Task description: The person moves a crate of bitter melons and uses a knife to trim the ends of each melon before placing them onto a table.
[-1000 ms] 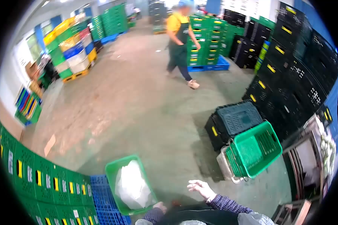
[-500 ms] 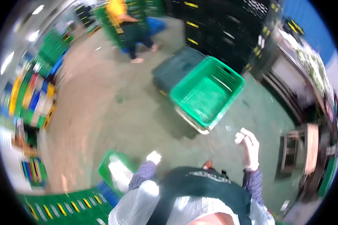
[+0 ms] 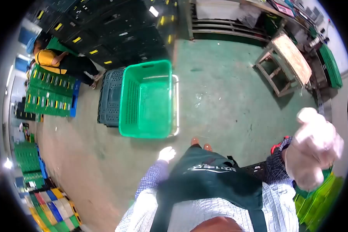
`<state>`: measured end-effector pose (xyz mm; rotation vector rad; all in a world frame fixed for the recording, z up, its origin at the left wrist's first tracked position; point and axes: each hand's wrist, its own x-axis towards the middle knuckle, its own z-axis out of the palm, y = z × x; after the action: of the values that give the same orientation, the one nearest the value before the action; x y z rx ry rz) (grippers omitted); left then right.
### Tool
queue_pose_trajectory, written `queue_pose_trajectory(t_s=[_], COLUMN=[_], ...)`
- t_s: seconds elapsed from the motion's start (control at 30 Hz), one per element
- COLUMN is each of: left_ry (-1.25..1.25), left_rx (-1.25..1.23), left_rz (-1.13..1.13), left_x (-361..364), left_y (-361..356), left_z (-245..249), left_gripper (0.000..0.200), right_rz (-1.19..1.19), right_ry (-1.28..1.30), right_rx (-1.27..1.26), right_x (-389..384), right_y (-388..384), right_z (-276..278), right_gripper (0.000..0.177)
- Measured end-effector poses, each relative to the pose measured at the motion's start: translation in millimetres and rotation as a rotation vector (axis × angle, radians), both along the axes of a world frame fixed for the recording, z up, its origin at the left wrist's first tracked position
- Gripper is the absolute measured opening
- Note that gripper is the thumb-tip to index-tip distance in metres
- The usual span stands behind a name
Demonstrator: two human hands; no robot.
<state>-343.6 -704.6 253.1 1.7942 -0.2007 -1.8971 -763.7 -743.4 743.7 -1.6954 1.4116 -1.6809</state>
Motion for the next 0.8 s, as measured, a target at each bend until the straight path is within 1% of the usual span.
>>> queue_pose_trajectory(t_s=[0.03,0.07,0.1,0.13,0.17,0.23,0.27,0.3,0.33,0.37,0.43,0.47,0.5,0.53,0.57,0.63,0.67,0.7,0.73,0.77,0.8], left_ry=[0.047,0.091,0.139,-0.06,0.22,0.22,0.17,0.202,0.248,0.299,0.764,0.289,0.141,0.006,0.41,0.712,-0.039,0.419,0.426,0.429,0.515], left_rx=[0.051,0.109,0.162,0.301,0.289,0.271,0.26,0.256,0.247,0.216,-0.043,0.287,0.338,0.37,0.279,-0.045,0.157,0.139,0.14,0.126,0.163], left_rz=[0.011,0.027,0.047,0.167,0.161,0.267,0.293,0.288,0.284,0.271,0.079,0.297,0.327,0.369,0.515,0.312,0.343,0.477,0.449,0.41,0.488], left_x=[11,21,27,26,62,59,50,57,57,57,56,33,10,-14,-9,-16,-71,-66,-80,-95,-124], left_y=[2,3,1,-1,11,6,-1,-1,1,-18,-36,-62,-83,-105,-110,-138,-177,-186,-197,-225,-257], left_z=[-6,-8,-14,-23,-68,-60,-51,-56,-73,-86,-87,-58,-33,-33,-67,-89,-30,-52,-64,-64,-49], left_gripper=[0.025,0.023,0.022,0.019,0.02,0.023,0.023,0.023,0.023,0.022,0.02,0.013,0.014,0.021,0.02,0.025,0.025,0.02,0.018,0.017,0.019], right_rz=[-0.23,0.053,0.164,0.216,0.251,0.292,0.304,0.31,0.318,0.313,0.289,0.277,0.256,0.237,0.224,0.173,0.158,0.151,0.14,0.131,0.125], right_ry=[0.218,0.16,0.172,0.193,0.204,0.208,0.208,0.206,0.218,0.23,0.25,0.267,0.279,0.295,0.318,0.33,0.324,0.329,0.337,0.344,0.348], right_rx=[0.162,-0.175,-0.308,-0.376,-0.427,-0.485,-0.503,-0.513,-0.525,-0.529,-0.515,-0.501,-0.491,-0.485,-0.488,-0.508,-0.512,-0.51,-0.514,-0.526,-0.547], right_x=[12,8,8,10,11,10,6,2,-3,-9,-27,-37,-50,-65,-79,-109,-125,-142,-159,-174,-189], right_y=[11,-11,-19,-26,-35,-49,-58,-68,-79,-89,-117,-130,-143,-155,-166,-187,-200,-214,-228,-239,-251], right_z=[27,33,37,44,48,55,56,57,56,52,42,36,31,25,19,11,11,11,12,15,17], right_gripper=[0.041,0.041,0.04,0.039,0.039,0.038,0.037,0.037,0.036,0.035,0.034,0.034,0.033,0.033,0.032,0.031,0.03,0.03,0.029,0.029,0.028])
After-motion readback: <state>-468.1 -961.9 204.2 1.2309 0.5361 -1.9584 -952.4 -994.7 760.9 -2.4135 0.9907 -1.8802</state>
